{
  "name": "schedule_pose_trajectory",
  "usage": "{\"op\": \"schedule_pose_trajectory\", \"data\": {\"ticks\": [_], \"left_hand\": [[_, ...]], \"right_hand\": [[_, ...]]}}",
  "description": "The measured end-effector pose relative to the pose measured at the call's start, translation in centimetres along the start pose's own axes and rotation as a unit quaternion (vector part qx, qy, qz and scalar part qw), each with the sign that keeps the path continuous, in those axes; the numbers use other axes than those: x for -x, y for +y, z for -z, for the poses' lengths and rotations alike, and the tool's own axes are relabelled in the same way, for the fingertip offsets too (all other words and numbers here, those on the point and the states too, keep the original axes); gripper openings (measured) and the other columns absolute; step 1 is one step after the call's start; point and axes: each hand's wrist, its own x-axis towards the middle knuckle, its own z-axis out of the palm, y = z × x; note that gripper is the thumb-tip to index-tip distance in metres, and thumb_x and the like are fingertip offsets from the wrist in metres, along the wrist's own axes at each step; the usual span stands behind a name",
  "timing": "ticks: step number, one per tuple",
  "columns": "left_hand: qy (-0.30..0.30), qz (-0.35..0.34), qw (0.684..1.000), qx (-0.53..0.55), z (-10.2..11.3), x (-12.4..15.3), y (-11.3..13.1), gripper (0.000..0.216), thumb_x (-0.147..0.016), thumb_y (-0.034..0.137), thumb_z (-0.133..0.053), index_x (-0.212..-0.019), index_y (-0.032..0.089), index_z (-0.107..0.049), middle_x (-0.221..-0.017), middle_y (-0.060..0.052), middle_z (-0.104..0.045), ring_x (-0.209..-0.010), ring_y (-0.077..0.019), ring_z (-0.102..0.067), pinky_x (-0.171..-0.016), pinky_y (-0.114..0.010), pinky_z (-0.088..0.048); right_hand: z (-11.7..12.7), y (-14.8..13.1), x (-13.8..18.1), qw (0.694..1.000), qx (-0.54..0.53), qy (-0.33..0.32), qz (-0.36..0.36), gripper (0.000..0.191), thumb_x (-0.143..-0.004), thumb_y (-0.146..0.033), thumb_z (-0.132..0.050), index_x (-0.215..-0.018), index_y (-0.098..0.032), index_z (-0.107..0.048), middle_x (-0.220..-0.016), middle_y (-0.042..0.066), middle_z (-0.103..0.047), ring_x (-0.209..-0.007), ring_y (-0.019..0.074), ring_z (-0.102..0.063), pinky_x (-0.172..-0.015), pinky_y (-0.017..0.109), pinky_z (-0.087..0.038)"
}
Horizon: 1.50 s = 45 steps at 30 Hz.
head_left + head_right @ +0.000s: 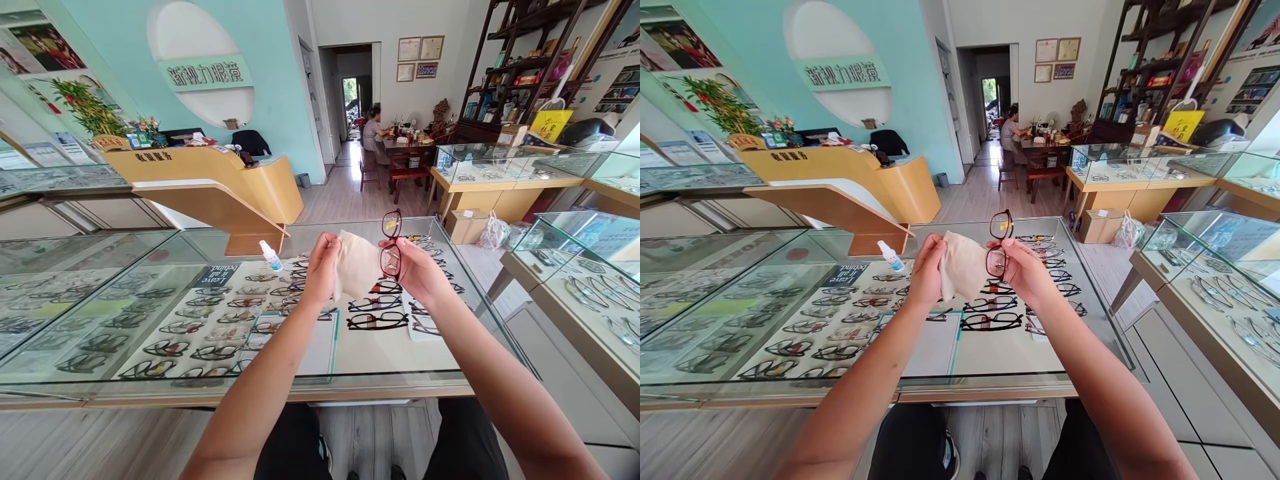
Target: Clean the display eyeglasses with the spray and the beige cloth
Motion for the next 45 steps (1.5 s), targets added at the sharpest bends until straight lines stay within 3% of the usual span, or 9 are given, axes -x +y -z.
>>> {"op": "schedule_pose_trajectory", "data": {"ticks": [7,11,20,23,27,33,39,45], "left_hand": [[0.005,-0.042,0.998,-0.037,0.5,-0.3,0.1,0.046,-0.098,0.064,-0.072,-0.086,0.022,-0.058,-0.077,0.003,-0.051,-0.071,-0.0133,-0.044,-0.067,-0.025,-0.039],[-0.008,-0.059,0.996,-0.071,0.4,0.0,0.3,0.048,-0.099,0.067,-0.070,-0.088,0.022,-0.057,-0.077,0.002,-0.050,-0.070,-0.0135,-0.044,-0.066,-0.026,-0.040],[-0.056,-0.030,0.994,-0.090,-0.1,0.5,1.0,0.052,-0.095,0.074,-0.070,-0.095,0.024,-0.057,-0.075,0.003,-0.050,-0.066,-0.0128,-0.043,-0.059,-0.024,-0.037],[-0.082,0.013,0.993,-0.080,-0.1,0.5,1.2,0.054,-0.092,0.074,-0.074,-0.112,0.026,-0.062,-0.077,0.003,-0.054,-0.064,-0.0129,-0.045,-0.058,-0.024,-0.038],[-0.139,0.057,0.985,-0.083,-0.1,0.4,1.3,0.050,-0.097,0.066,-0.073,-0.126,0.026,-0.069,-0.070,0.005,-0.047,-0.058,-0.0116,-0.040,-0.055,-0.024,-0.035],[-0.184,0.074,0.976,-0.092,0.0,0.3,1.3,0.053,-0.079,0.053,-0.094,-0.118,0.023,-0.073,-0.093,-0.002,-0.072,-0.078,-0.0159,-0.063,-0.069,-0.025,-0.050],[-0.177,0.043,0.974,-0.137,0.1,0.4,1.1,0.040,-0.083,0.051,-0.090,-0.103,0.022,-0.073,-0.113,-0.006,-0.078,-0.084,-0.0168,-0.068,-0.070,-0.026,-0.052],[-0.171,0.015,0.975,-0.140,-0.1,0.6,1.4,0.034,-0.086,0.049,-0.088,-0.090,0.021,-0.069,-0.109,-0.007,-0.081,-0.097,-0.0209,-0.074,-0.080,-0.030,-0.056]], "right_hand": [[0.0,-0.8,0.3,0.999,-0.018,-0.012,-0.032,0.022,-0.084,-0.034,-0.092,-0.092,-0.021,-0.075,-0.102,0.002,-0.082,-0.078,0.0136,-0.073,-0.062,0.023,-0.061],[0.0,-0.5,0.2,0.998,-0.020,-0.029,-0.044,0.020,-0.085,-0.032,-0.091,-0.091,-0.021,-0.076,-0.104,0.002,-0.083,-0.072,0.0118,-0.070,-0.074,0.027,-0.066],[0.9,0.0,-0.6,0.997,-0.048,0.037,-0.037,0.012,-0.086,-0.023,-0.089,-0.091,-0.019,-0.079,-0.089,0.003,-0.084,-0.080,0.0149,-0.079,-0.079,0.022,-0.069],[1.0,0.1,-0.6,0.998,-0.050,0.032,-0.033,0.015,-0.085,-0.024,-0.091,-0.090,-0.018,-0.078,-0.088,0.004,-0.083,-0.079,0.0147,-0.080,-0.080,0.022,-0.069],[1.0,0.2,-0.5,0.998,-0.046,0.031,-0.018,0.023,-0.079,-0.026,-0.097,-0.091,-0.016,-0.079,-0.091,0.005,-0.084,-0.081,0.0148,-0.080,-0.085,0.023,-0.070],[0.9,0.1,-0.3,0.999,-0.021,0.033,-0.012,0.027,-0.075,-0.030,-0.101,-0.089,-0.018,-0.080,-0.090,0.003,-0.083,-0.080,0.0138,-0.080,-0.084,0.023,-0.070],[0.3,0.1,0.1,0.999,-0.001,0.034,-0.009,0.032,-0.072,-0.033,-0.103,-0.087,-0.018,-0.080,-0.092,0.003,-0.083,-0.080,0.0133,-0.078,-0.085,0.022,-0.069],[0.0,0.4,0.4,0.999,0.002,0.033,-0.011,0.030,-0.074,-0.030,-0.102,-0.087,-0.018,-0.079,-0.087,0.002,-0.081,-0.077,0.0125,-0.076,-0.087,0.024,-0.068]]}}
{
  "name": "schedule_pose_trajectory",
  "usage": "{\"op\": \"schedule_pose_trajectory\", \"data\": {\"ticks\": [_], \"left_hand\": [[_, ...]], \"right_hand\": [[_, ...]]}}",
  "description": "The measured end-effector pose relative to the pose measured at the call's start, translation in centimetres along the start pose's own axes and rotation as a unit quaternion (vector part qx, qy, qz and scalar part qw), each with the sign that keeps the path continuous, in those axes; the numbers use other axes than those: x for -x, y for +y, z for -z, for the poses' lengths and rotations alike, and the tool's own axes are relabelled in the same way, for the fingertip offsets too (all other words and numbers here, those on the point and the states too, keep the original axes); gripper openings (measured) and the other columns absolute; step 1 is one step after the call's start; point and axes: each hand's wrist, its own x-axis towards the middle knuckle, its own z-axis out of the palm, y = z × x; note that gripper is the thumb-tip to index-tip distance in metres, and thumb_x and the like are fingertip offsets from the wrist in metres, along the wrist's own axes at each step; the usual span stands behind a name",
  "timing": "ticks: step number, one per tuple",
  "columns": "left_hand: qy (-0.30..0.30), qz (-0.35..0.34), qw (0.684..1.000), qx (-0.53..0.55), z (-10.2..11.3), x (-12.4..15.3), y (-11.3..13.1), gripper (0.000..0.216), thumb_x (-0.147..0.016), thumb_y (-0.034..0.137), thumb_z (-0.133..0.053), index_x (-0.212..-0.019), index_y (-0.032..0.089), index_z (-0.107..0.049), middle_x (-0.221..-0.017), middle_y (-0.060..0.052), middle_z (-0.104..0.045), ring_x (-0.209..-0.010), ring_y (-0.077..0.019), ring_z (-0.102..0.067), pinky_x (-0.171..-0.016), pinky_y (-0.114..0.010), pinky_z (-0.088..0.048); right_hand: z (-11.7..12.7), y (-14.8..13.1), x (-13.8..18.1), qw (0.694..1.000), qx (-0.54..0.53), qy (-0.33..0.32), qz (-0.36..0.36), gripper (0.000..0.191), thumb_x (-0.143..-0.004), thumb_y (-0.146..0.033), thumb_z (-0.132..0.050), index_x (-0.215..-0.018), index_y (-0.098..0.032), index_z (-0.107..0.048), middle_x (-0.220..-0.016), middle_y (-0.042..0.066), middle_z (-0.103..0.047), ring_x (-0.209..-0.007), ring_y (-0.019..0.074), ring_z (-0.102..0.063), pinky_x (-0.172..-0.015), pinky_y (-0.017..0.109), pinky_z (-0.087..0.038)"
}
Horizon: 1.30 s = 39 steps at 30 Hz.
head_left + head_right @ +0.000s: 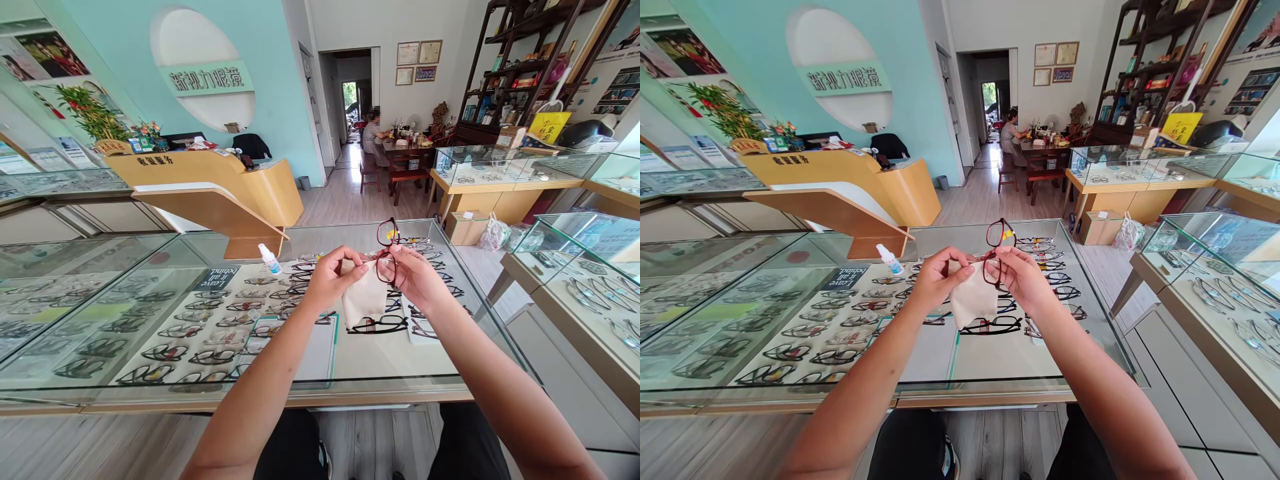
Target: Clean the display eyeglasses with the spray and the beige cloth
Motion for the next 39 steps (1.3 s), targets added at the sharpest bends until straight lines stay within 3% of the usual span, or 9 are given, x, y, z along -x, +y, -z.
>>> {"op": "schedule_pose_trajectory", "data": {"ticks": [8,13,16,20,24,28,35,39], "left_hand": [[-0.003,-0.004,1.000,-0.012,0.1,0.1,-0.1,0.035,-0.088,0.052,-0.085,-0.089,0.021,-0.067,-0.101,-0.007,-0.080,-0.088,-0.0185,-0.072,-0.072,-0.027,-0.052],[-0.032,-0.015,0.999,-0.020,0.4,0.1,0.1,0.032,-0.090,0.048,-0.083,-0.088,0.022,-0.066,-0.103,-0.008,-0.082,-0.089,-0.0190,-0.074,-0.068,-0.026,-0.049],[-0.040,-0.037,0.998,-0.022,0.4,0.1,0.4,0.027,-0.091,0.043,-0.082,-0.087,0.022,-0.065,-0.103,-0.008,-0.083,-0.092,-0.0194,-0.074,-0.071,-0.026,-0.049],[-0.027,-0.043,0.998,-0.030,0.4,0.2,0.6,0.026,-0.090,0.041,-0.082,-0.085,0.022,-0.065,-0.102,-0.007,-0.084,-0.090,-0.0192,-0.075,-0.072,-0.028,-0.049],[-0.004,-0.050,0.997,-0.053,0.5,0.2,0.6,0.022,-0.091,0.038,-0.082,-0.086,0.022,-0.067,-0.100,-0.007,-0.084,-0.094,-0.0203,-0.076,-0.078,-0.030,-0.050],[0.010,-0.066,0.995,-0.080,0.5,0.3,0.7,0.021,-0.092,0.037,-0.081,-0.086,0.023,-0.067,-0.100,-0.006,-0.084,-0.096,-0.0208,-0.077,-0.083,-0.032,-0.053],[0.009,-0.090,0.987,-0.133,0.5,0.3,0.8,0.021,-0.094,0.039,-0.079,-0.086,0.022,-0.069,-0.098,-0.005,-0.084,-0.084,-0.0175,-0.073,-0.075,-0.029,-0.051],[0.002,-0.104,0.983,-0.152,0.5,0.3,0.8,0.018,-0.096,0.038,-0.078,-0.089,0.022,-0.072,-0.094,-0.004,-0.081,-0.082,-0.0176,-0.071,-0.075,-0.029,-0.052]], "right_hand": [[-0.2,-0.4,0.2,0.996,0.017,-0.046,-0.073,0.019,-0.088,-0.035,-0.088,-0.097,-0.020,-0.081,-0.119,0.008,-0.085,-0.083,0.0142,-0.074,-0.077,0.025,-0.064],[-0.2,-1.1,0.3,0.991,0.025,-0.057,-0.122,0.020,-0.096,-0.037,-0.077,-0.107,-0.021,-0.083,-0.101,0.005,-0.085,-0.071,0.0139,-0.071,-0.074,0.026,-0.064],[0.1,-1.3,0.2,0.989,0.032,-0.061,-0.133,0.022,-0.098,-0.036,-0.074,-0.109,-0.020,-0.083,-0.103,0.006,-0.085,-0.074,0.0146,-0.073,-0.072,0.025,-0.064],[0.4,-1.4,0.1,0.991,0.026,-0.061,-0.118,0.018,-0.095,-0.034,-0.079,-0.106,-0.020,-0.082,-0.113,0.007,-0.086,-0.081,0.0154,-0.078,-0.080,0.026,-0.065],[0.5,-1.5,0.1,0.993,0.003,-0.053,-0.107,0.012,-0.094,-0.031,-0.081,-0.099,-0.020,-0.081,-0.107,0.005,-0.086,-0.079,0.0143,-0.078,-0.087,0.029,-0.066],[0.6,-1.7,0.1,0.991,-0.004,-0.050,-0.121,0.014,-0.094,-0.030,-0.081,-0.100,-0.018,-0.081,-0.100,0.006,-0.086,-0.083,0.0171,-0.081,-0.084,0.029,-0.066],[0.5,-1.8,0.1,0.993,-0.005,-0.038,-0.111,0.010,-0.093,-0.027,-0.081,-0.097,-0.019,-0.080,-0.091,0.004,-0.084,-0.080,0.0178,-0.080,-0.077,0.029,-0.066],[0.2,-1.9,0.4,0.995,0.000,-0.039,-0.096,0.009,-0.093,-0.027,-0.081,-0.097,-0.019,-0.080,-0.096,0.005,-0.085,-0.088,0.0192,-0.081,-0.089,0.032,-0.068]]}}
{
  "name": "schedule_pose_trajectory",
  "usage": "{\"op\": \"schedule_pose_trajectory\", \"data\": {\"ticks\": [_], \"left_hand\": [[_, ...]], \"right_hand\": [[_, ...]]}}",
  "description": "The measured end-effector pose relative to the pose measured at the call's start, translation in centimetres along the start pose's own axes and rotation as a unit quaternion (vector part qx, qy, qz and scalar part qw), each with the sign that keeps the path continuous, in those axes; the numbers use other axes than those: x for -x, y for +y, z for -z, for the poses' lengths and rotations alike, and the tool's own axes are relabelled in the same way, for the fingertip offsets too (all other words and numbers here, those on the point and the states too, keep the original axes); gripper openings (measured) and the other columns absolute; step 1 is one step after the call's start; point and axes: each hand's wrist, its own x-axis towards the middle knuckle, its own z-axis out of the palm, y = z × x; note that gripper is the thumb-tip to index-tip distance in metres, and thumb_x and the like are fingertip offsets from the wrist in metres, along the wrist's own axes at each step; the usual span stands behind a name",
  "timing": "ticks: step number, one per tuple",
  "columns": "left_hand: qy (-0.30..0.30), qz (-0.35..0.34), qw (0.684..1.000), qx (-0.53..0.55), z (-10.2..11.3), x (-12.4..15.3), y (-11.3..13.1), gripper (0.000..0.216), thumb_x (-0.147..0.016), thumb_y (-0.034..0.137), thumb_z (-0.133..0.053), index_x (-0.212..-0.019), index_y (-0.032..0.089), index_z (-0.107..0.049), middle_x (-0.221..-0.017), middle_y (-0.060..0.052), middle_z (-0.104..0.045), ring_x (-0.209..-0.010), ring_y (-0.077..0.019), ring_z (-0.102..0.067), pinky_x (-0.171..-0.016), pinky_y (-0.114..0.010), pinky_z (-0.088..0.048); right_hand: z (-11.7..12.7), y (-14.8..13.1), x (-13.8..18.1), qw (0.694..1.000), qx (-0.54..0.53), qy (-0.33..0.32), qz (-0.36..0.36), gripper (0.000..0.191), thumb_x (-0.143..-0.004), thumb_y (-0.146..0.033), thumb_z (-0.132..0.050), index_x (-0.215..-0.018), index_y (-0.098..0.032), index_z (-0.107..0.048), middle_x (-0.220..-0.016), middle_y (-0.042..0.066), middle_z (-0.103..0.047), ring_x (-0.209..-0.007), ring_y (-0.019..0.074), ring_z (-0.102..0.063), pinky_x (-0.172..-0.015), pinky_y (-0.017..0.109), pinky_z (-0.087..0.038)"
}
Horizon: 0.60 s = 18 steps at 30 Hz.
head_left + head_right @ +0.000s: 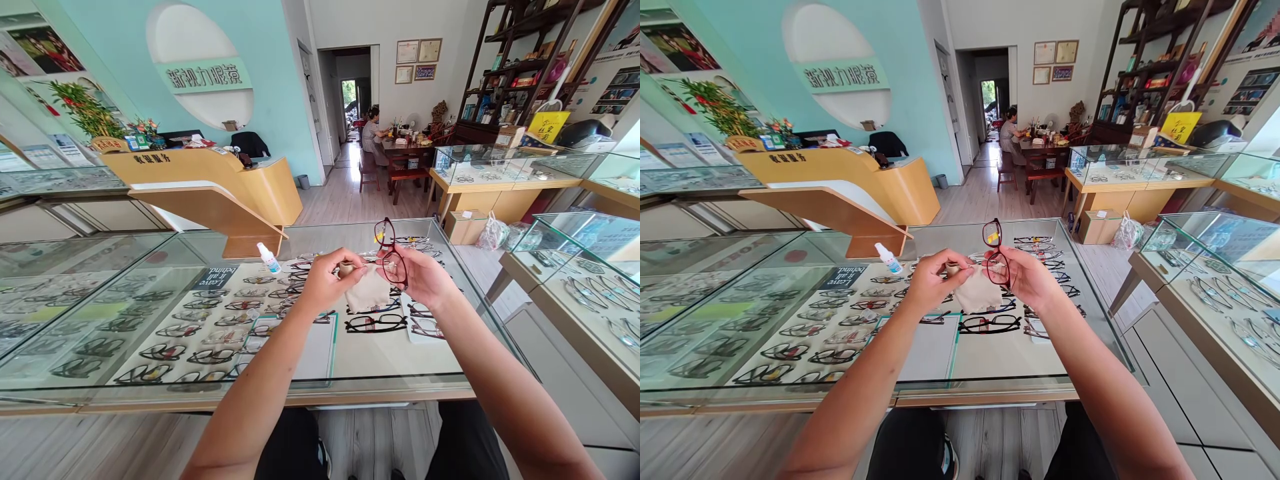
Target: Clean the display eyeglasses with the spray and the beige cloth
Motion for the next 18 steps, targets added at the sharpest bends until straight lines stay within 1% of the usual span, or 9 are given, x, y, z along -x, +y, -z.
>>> {"op": "schedule_pose_trajectory", "data": {"ticks": [3,6,8,10,13,18], "left_hand": [[0.003,0.006,1.000,0.005,0.02,-0.02,-0.09,0.019,-0.097,0.040,-0.077,-0.093,0.022,-0.074,-0.094,-0.005,-0.080,-0.084,-0.0186,-0.072,-0.074,-0.029,-0.052],[0.022,-0.004,1.000,0.002,0.05,-0.03,-0.17,0.018,-0.098,0.040,-0.077,-0.094,0.023,-0.075,-0.096,-0.004,-0.080,-0.088,-0.0191,-0.072,-0.077,-0.030,-0.052],[0.035,-0.023,0.999,-0.009,0.07,-0.04,-0.18,0.015,-0.099,0.037,-0.077,-0.094,0.023,-0.074,-0.096,-0.004,-0.079,-0.090,-0.0194,-0.072,-0.082,-0.031,-0.052],[0.044,-0.043,0.998,-0.020,0.09,-0.06,-0.12,0.013,-0.099,0.034,-0.077,-0.093,0.023,-0.074,-0.095,-0.004,-0.078,-0.090,-0.0193,-0.072,-0.084,-0.032,-0.053],[0.049,-0.064,0.996,-0.025,0.13,-0.09,0.00,0.010,-0.098,0.030,-0.077,-0.092,0.023,-0.074,-0.094,-0.003,-0.078,-0.089,-0.0188,-0.072,-0.083,-0.032,-0.053],[0.051,-0.077,0.995,-0.045,0.23,-0.09,0.16,0.011,-0.099,0.032,-0.077,-0.091,0.024,-0.074,-0.094,-0.004,-0.079,-0.088,-0.0203,-0.074,-0.084,-0.034,-0.055]], "right_hand": [[-0.13,-0.02,0.14,1.000,0.014,-0.011,0.007,0.012,-0.093,-0.029,-0.081,-0.098,-0.019,-0.080,-0.101,0.007,-0.085,-0.089,0.0193,-0.081,-0.094,0.034,-0.067],[-0.10,-0.14,0.21,1.000,0.022,-0.017,0.009,0.014,-0.094,-0.032,-0.081,-0.100,-0.020,-0.079,-0.107,0.007,-0.085,-0.090,0.0192,-0.081,-0.089,0.034,-0.067],[-0.06,-0.25,0.22,1.000,0.020,-0.011,0.020,0.013,-0.094,-0.033,-0.081,-0.099,-0.021,-0.078,-0.105,0.006,-0.084,-0.093,0.0194,-0.081,-0.086,0.032,-0.067],[-0.05,-0.32,0.21,0.999,0.014,0.000,0.038,0.012,-0.092,-0.032,-0.082,-0.098,-0.022,-0.078,-0.102,0.004,-0.084,-0.096,0.0198,-0.080,-0.087,0.033,-0.067],[-0.13,-0.31,0.24,0.998,0.010,0.011,0.060,0.014,-0.088,-0.031,-0.086,-0.093,-0.022,-0.077,-0.103,0.004,-0.083,-0.098,0.0211,-0.080,-0.088,0.035,-0.068],[-0.31,-0.34,0.45,0.994,0.037,0.028,0.101,0.020,-0.082,-0.034,-0.093,-0.087,-0.022,-0.078,-0.102,0.006,-0.082,-0.094,0.0214,-0.079,-0.079,0.032,-0.067]]}}
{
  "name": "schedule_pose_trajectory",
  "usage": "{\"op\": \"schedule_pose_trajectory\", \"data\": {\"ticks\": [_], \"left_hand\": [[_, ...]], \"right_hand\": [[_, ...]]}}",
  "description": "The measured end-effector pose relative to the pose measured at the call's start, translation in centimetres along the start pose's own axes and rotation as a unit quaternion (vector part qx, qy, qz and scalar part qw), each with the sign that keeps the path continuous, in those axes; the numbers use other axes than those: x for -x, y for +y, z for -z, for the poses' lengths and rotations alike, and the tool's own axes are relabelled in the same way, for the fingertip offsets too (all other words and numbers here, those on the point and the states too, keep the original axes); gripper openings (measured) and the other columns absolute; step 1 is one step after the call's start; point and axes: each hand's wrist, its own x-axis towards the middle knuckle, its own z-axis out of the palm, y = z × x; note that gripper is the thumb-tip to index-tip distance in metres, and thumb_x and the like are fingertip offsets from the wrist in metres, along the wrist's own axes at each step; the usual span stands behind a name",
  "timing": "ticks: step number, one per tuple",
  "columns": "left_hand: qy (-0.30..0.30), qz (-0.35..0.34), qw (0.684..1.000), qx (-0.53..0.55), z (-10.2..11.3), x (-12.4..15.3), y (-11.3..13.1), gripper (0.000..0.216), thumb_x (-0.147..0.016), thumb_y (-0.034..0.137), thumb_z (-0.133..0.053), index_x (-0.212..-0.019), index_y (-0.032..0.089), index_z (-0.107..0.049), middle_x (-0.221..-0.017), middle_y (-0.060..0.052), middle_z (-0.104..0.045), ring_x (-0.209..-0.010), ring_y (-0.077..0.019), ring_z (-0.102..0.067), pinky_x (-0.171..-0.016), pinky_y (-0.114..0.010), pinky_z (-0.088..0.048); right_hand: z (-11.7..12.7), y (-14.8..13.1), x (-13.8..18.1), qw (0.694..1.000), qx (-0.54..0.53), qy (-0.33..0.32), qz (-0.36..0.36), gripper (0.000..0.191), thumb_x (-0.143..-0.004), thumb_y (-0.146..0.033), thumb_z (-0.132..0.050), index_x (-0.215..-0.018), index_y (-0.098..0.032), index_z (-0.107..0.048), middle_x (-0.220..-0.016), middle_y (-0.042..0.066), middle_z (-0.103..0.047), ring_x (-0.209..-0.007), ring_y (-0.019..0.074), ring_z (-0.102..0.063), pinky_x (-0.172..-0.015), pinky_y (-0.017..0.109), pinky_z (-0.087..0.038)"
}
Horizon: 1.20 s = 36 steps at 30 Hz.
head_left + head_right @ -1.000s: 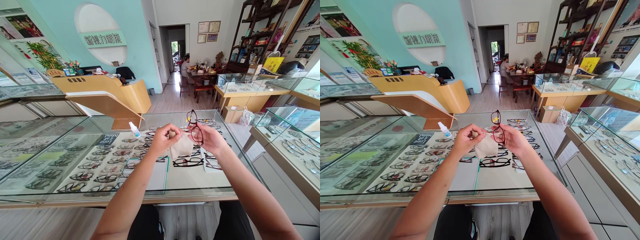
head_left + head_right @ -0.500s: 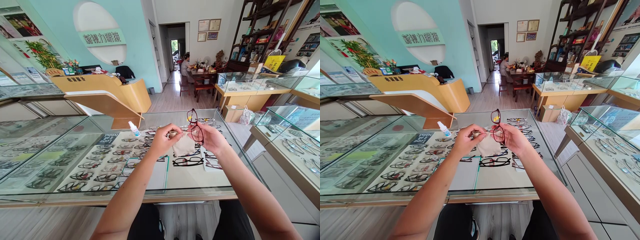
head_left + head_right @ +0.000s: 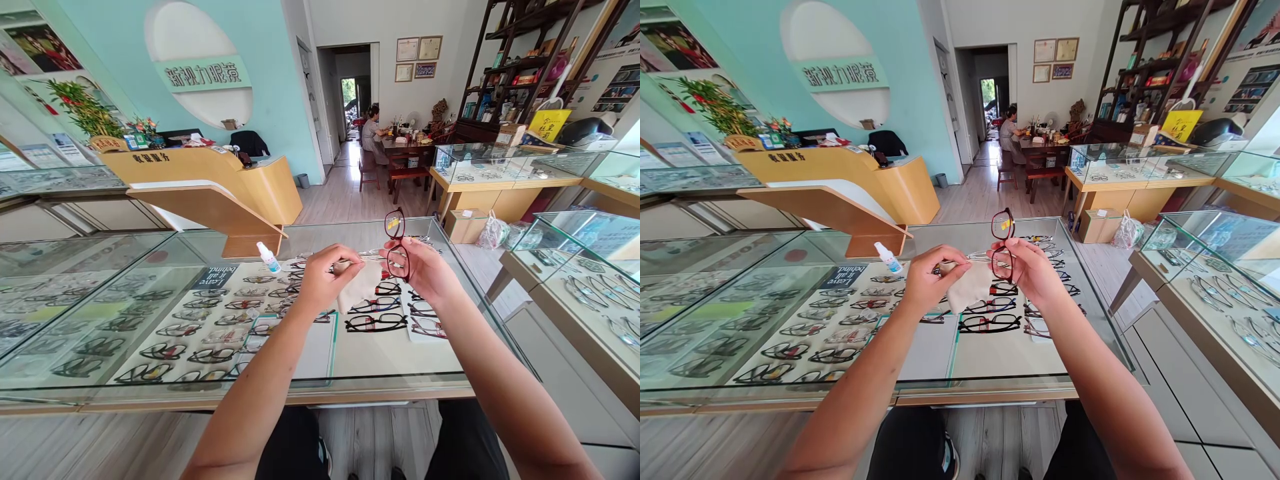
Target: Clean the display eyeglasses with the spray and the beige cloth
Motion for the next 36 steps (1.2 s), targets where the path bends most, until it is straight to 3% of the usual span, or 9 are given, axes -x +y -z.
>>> {"op": "schedule_pose_trajectory", "data": {"ticks": [16,21,26,36], "left_hand": [[0.024,-0.066,0.998,-0.002,-0.1,0.0,0.1,0.012,-0.096,0.020,-0.081,-0.089,0.022,-0.071,-0.091,-0.003,-0.078,-0.086,-0.0164,-0.075,-0.078,-0.031,-0.056],[0.028,-0.072,0.997,0.012,-0.2,0.1,-0.2,0.013,-0.093,0.016,-0.083,-0.091,0.022,-0.072,-0.092,-0.002,-0.079,-0.089,-0.0157,-0.076,-0.082,-0.030,-0.058],[0.022,-0.076,0.997,0.012,-0.2,0.1,-0.2,0.014,-0.093,0.015,-0.083,-0.090,0.022,-0.072,-0.092,-0.002,-0.079,-0.089,-0.0161,-0.076,-0.083,-0.030,-0.058],[0.011,-0.098,0.995,-0.002,-0.6,0.1,0.5,0.013,-0.095,0.017,-0.081,-0.089,0.022,-0.072,-0.089,-0.003,-0.079,-0.085,-0.0165,-0.076,-0.079,-0.030,-0.058]], "right_hand": [[-0.1,0.2,0.0,0.999,0.016,0.025,0.010,0.027,-0.075,-0.035,-0.099,-0.084,-0.020,-0.079,-0.097,0.006,-0.081,-0.088,0.0184,-0.077,-0.082,0.030,-0.068],[0.0,0.2,0.0,1.000,0.017,0.010,-0.003,0.022,-0.081,-0.035,-0.094,-0.086,-0.020,-0.079,-0.102,0.007,-0.083,-0.094,0.0206,-0.078,-0.080,0.031,-0.068],[-0.1,-0.1,-0.1,0.997,-0.012,0.010,-0.070,0.009,-0.092,-0.029,-0.080,-0.094,-0.020,-0.081,-0.102,0.006,-0.085,-0.098,0.0217,-0.082,-0.085,0.031,-0.069],[-1.0,-0.2,0.2,0.992,-0.034,0.028,-0.116,0.024,-0.103,-0.024,-0.060,-0.100,-0.016,-0.082,-0.101,0.008,-0.087,-0.096,0.0203,-0.084,-0.091,0.030,-0.069]]}}
